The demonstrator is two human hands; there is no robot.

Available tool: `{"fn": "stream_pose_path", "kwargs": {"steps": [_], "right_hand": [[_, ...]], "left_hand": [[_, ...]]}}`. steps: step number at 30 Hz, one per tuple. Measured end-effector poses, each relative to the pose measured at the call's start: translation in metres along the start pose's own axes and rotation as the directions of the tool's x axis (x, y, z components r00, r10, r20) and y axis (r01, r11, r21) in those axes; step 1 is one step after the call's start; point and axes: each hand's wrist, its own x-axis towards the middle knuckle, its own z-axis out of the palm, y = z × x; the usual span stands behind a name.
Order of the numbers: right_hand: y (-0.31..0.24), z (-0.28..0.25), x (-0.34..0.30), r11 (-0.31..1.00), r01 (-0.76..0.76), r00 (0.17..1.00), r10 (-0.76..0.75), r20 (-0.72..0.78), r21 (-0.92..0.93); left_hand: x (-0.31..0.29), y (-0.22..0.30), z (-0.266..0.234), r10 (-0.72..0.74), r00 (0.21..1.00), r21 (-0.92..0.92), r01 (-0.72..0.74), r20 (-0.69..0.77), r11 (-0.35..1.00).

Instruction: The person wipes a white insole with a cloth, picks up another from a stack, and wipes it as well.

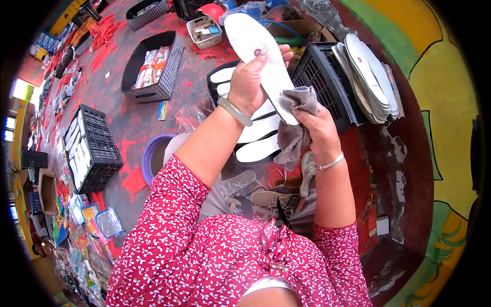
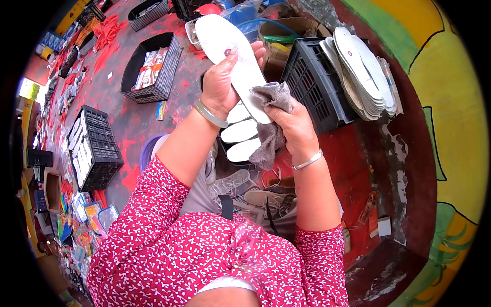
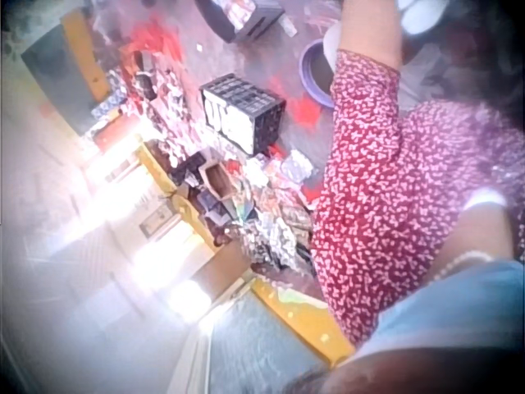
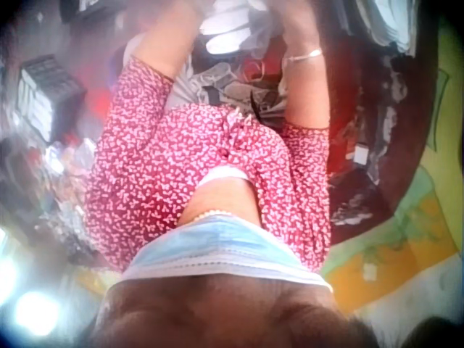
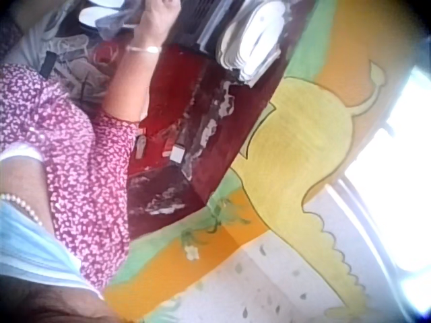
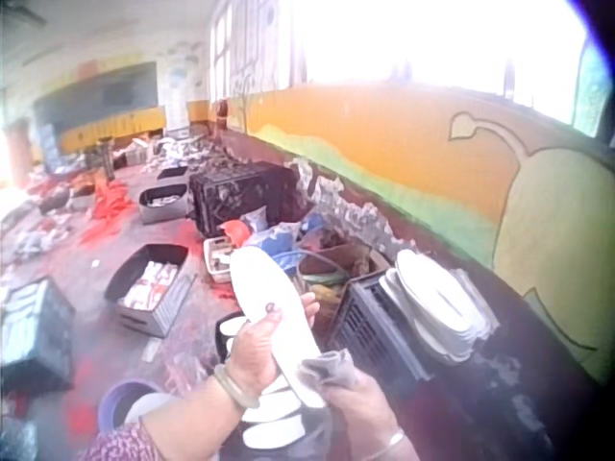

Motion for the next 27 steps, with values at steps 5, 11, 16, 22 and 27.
{"fn": "stream_pose_path", "kwargs": {"steps": [5, 11, 16, 22, 27], "right_hand": [[-0.021, -0.013, -0.014, 0.99, -0.08, 0.996, 0.084, 0.027, -0.116], [-0.034, -0.066, -0.027, 0.992, 0.055, 0.968, -0.08, -0.237, -0.111], [-0.034, -0.067, -0.03, 0.992, 0.06, 0.975, -0.083, -0.207, -0.115], [-0.037, -0.058, -0.029, 0.991, 0.045, 0.978, -0.069, -0.196, -0.125], [-0.036, -0.06, -0.028, 0.992, 0.074, 0.978, -0.092, -0.185, -0.102]], "left_hand": [[0.031, 0.015, -0.066, 0.024, 1.0, -0.049, -0.024, 0.005, 0.999], [0.007, 0.09, -0.039, 0.388, 0.8, 0.285, -0.281, -0.458, 0.916], [0.003, 0.11, -0.08, 0.532, 0.732, 0.604, -0.208, -0.426, 0.769], [0.002, 0.105, -0.106, 0.615, 0.652, 0.698, -0.179, -0.443, 0.693], [0.004, 0.098, -0.097, 0.409, 0.658, 0.545, 0.002, -0.632, 0.839]]}}
